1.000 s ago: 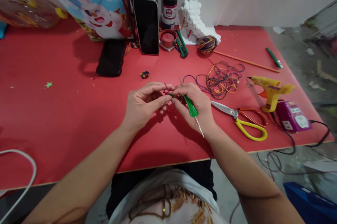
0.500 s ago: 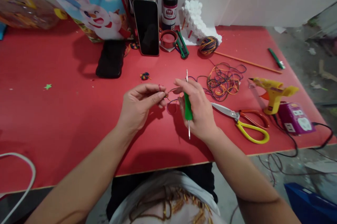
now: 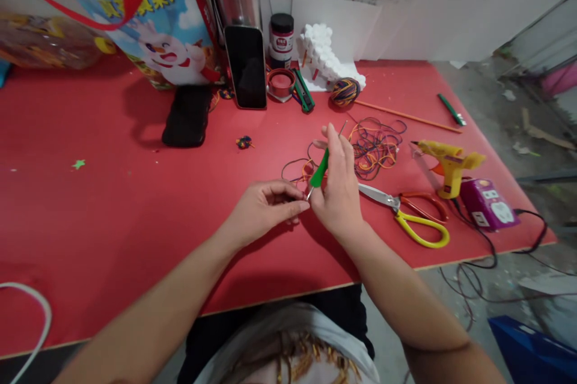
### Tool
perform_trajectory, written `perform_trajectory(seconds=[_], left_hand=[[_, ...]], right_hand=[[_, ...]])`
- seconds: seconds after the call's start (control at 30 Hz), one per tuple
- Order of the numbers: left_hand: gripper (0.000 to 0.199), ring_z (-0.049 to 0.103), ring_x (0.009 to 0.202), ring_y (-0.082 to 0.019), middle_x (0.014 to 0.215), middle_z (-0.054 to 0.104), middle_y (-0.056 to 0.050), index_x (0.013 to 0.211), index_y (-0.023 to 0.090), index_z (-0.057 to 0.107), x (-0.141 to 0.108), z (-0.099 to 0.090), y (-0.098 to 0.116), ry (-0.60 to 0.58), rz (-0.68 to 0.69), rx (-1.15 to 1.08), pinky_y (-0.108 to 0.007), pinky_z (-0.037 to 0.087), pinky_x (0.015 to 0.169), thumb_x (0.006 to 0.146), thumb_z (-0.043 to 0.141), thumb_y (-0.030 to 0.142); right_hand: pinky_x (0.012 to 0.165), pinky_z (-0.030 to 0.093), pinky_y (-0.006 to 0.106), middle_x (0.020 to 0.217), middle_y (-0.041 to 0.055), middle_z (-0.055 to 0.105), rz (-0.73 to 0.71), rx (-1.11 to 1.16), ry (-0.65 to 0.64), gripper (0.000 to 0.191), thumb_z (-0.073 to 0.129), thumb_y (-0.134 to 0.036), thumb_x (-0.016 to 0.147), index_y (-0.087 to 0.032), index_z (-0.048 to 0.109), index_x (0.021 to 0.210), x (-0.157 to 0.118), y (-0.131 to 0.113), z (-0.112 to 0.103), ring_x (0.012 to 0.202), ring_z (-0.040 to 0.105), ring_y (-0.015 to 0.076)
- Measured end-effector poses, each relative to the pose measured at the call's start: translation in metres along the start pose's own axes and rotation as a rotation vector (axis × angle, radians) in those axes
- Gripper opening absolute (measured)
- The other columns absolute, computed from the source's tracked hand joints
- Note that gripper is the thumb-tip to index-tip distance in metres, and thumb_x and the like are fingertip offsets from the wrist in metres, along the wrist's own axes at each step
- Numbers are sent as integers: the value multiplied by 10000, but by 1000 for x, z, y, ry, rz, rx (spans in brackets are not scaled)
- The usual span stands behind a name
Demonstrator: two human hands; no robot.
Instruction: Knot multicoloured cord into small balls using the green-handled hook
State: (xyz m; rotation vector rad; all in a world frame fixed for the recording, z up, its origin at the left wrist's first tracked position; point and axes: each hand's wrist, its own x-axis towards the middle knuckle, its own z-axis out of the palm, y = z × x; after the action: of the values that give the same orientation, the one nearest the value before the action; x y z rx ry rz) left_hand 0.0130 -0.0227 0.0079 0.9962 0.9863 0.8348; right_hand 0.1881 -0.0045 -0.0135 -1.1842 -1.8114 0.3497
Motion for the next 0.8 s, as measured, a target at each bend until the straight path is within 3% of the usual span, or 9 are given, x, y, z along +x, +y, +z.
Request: perform_trajectory(seconds=[0.13,0.3,0.37,0.47,0.57,0.63,0.73,0.8], left_hand=[[238,633,520,-136,643,691,-23,783,167,795,2,0,0,-2,3,0,-283,633,532,749,964,332],[184,663,583,-114,743,742,-41,785,167,819,3,-17,8,83,156,28,-216,597,541,816,930,310],[139,684,613,-108,763,752,-34,793,176,830,3,-24,11,109,238,25,-197,595,574,825,925,272],[86,718,647,-118,803,781,-44,816,186,851,2,-25,13,102,330,34,-202,605,605,824,925,228],[65,739,636,-129,841,801,-51,837,197,870,1,-22,13,49,389,3,-223,621,610,811,929,188],[97,752,630,-129,845,814,-45,892,218,889,2,-21,13,63,405,-54,-224,637,624,818,924,167],[225,768,653,-126,877,839,-45,1038,254,903,5,-23,11,149,414,-128,-216,651,646,837,912,152],[261,769,665,-127,898,846,-50,1082,258,901,7,-27,9,178,428,-153,-215,651,643,848,899,144]], right_hand=[[1177,536,608,1668,181,443,-24,29,-10,876,532,-84,893,-312,273,1699,0,0,-3,1373,622,337],[930,651,470,1557,130,546,102,384,198,698,598,-279,1035,-417,314,1658,12,-12,-32,1270,685,295],[822,655,401,1419,87,650,212,567,87,626,689,-351,1013,-416,444,1585,23,-21,-43,1003,745,224],[665,601,291,981,25,750,428,720,-203,386,824,-451,930,-262,744,1256,40,-34,-46,736,690,147],[611,539,257,762,2,713,384,758,-334,313,834,-496,921,-188,801,873,45,-41,-35,664,640,120],[575,490,255,674,-10,665,330,754,-305,338,771,-476,983,-181,805,822,40,-41,-29,613,595,108],[496,379,251,611,-38,599,328,783,-146,236,702,-378,1052,-205,846,981,28,-34,-27,516,501,83],[489,374,247,663,-33,645,327,868,-46,164,704,-327,1055,-241,844,1055,22,-26,-27,519,514,82]])
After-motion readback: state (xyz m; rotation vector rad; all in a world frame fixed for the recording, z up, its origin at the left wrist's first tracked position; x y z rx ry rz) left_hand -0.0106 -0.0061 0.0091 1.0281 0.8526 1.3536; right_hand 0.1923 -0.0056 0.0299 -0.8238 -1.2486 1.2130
